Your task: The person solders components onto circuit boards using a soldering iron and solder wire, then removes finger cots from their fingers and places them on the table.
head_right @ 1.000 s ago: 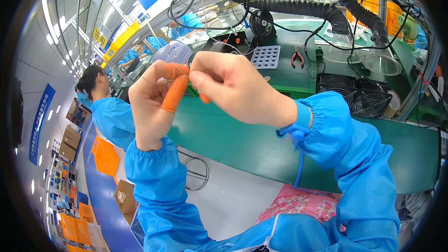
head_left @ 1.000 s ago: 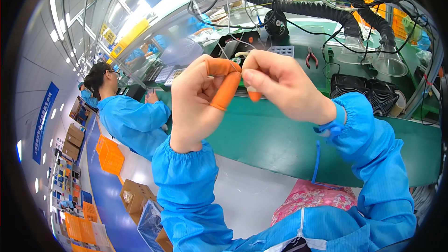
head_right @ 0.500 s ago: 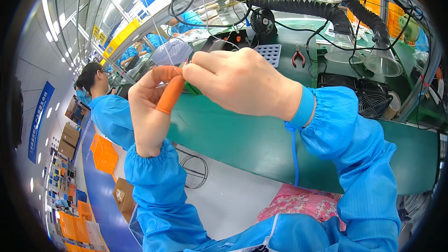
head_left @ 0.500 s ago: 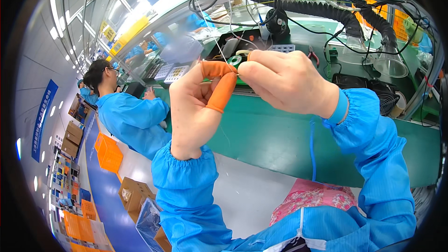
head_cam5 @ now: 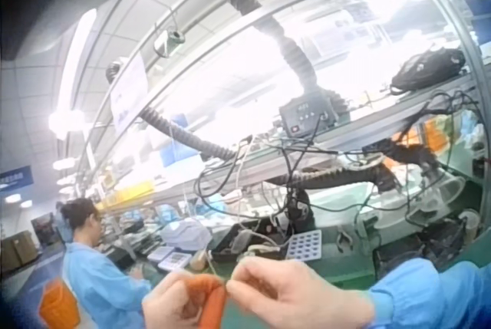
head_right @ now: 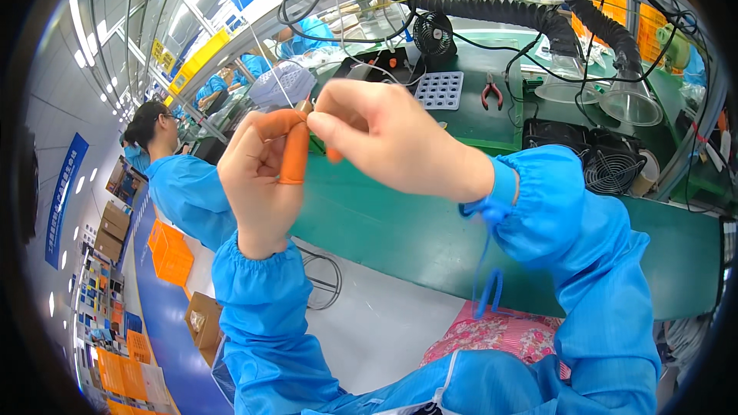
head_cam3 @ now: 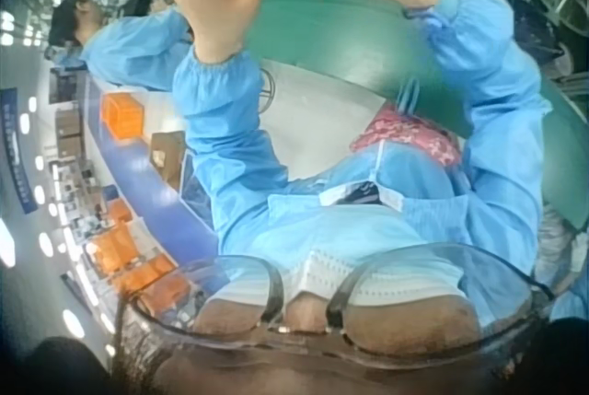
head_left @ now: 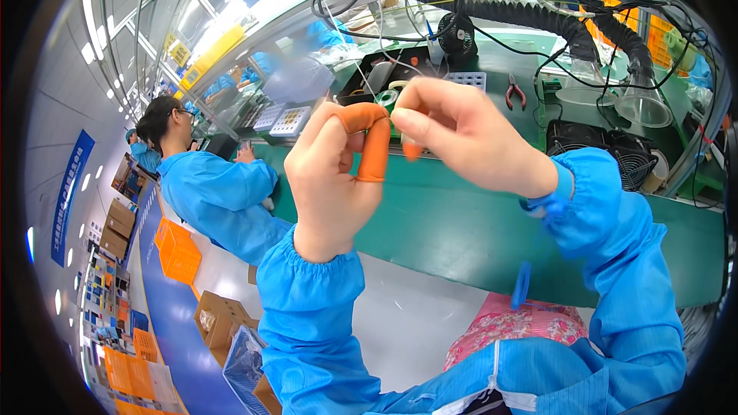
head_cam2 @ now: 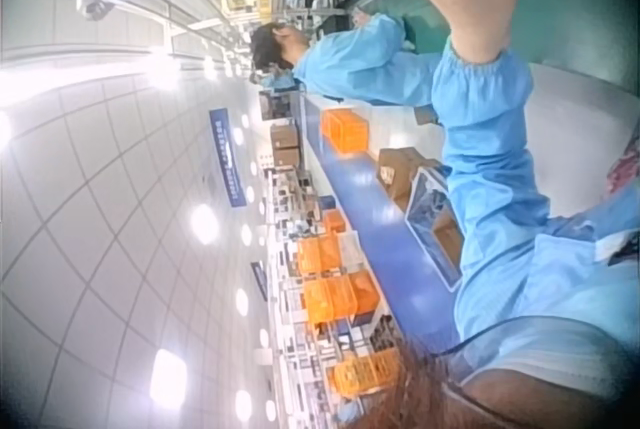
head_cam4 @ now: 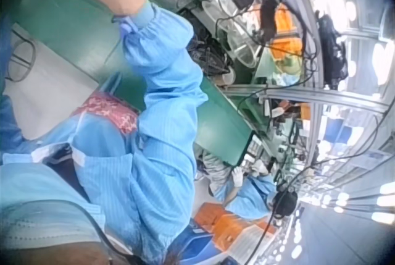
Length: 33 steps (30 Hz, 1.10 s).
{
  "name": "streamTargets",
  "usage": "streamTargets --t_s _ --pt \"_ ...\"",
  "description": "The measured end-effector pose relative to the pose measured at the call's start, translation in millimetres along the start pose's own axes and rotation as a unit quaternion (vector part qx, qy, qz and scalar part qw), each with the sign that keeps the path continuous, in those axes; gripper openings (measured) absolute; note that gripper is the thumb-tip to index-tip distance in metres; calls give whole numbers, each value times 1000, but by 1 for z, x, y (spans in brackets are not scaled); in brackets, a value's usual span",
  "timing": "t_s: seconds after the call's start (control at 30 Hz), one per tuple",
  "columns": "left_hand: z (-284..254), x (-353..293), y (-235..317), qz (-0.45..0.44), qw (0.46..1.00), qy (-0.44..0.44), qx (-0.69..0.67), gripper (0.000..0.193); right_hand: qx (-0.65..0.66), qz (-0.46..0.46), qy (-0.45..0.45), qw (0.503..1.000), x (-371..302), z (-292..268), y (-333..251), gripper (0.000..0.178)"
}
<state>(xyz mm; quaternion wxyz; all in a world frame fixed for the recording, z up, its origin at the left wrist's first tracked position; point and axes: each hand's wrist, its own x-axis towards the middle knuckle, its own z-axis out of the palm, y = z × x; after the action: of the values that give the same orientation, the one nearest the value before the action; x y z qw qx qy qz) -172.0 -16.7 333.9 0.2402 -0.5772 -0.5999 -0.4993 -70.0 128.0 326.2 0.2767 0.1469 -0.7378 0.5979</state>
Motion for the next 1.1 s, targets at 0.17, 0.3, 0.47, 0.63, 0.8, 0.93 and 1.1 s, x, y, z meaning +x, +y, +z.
streamTargets --t_s 0.17,0.3,0.47,0.63,0.8,0.93,1.1 --pt "-6 -1 18 -159 975 -12 -156 9 -455 -343 45 821 6 -3 4 12" --pt "-1 -3 25 -173 977 -17 -121 11 -357 -367 84 855 9 -1 8 10" --pt "0 -4 18 236 934 51 262 22 494 307 -89 809 1 2 8 18" --pt "-4 -9 27 125 971 29 203 17 46 -21 -28 998 5 13 0 12" --pt "-8 -15 30 -118 991 28 -65 11 -353 -313 0 882 4 2 -5 8" --pt "-15 -15 37 -235 955 -5 -182 8 -358 -315 -38 878 5 1 -7 9" --pt "-11 -20 22 -93 987 1 -130 9 312 228 -52 921 -7 22 -12 22"
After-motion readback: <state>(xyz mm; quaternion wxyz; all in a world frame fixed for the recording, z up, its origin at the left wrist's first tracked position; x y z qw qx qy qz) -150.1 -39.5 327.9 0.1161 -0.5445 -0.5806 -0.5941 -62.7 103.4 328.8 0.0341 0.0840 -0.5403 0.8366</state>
